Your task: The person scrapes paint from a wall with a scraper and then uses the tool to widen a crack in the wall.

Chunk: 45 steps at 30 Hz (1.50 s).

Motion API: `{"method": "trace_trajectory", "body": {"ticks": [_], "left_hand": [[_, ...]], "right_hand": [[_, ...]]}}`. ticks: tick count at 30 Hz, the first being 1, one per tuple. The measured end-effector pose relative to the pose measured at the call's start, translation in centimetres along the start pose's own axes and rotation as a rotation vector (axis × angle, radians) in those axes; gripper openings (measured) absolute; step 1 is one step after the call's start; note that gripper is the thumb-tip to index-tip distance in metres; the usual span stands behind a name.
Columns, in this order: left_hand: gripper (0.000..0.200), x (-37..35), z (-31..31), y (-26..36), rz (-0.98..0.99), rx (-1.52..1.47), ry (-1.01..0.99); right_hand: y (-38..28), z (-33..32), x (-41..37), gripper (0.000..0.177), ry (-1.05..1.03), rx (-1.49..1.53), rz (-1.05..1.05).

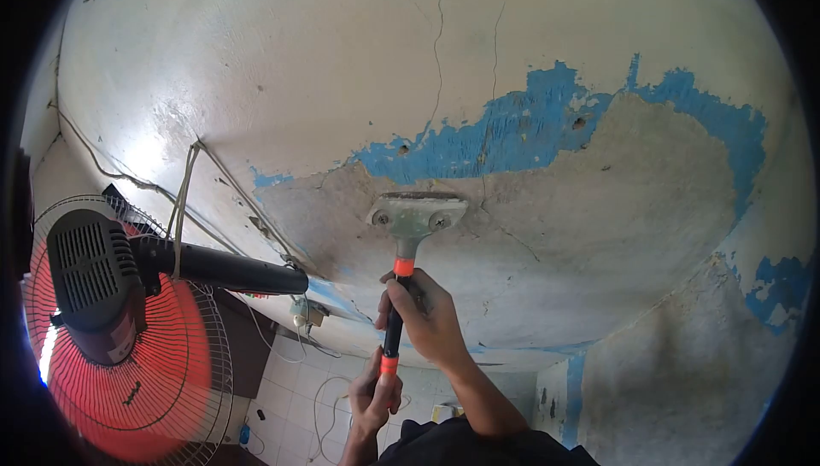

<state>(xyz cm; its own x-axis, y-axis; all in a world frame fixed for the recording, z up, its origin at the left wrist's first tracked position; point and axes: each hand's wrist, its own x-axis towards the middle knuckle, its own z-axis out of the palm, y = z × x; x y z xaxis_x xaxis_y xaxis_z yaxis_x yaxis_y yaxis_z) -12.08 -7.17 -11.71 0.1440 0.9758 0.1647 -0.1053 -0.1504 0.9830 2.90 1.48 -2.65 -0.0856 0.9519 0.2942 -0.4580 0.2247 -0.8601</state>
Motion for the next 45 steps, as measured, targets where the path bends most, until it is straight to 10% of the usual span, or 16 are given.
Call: {"method": "trace_trajectory", "body": {"ticks": [45], "left_hand": [[0.044,0.1,1.0,2.2,0.081,0.113,0.127]], "right_hand": [[-1.0,0.4,0.0,0.028,0.023,0.03,0.029]]}}
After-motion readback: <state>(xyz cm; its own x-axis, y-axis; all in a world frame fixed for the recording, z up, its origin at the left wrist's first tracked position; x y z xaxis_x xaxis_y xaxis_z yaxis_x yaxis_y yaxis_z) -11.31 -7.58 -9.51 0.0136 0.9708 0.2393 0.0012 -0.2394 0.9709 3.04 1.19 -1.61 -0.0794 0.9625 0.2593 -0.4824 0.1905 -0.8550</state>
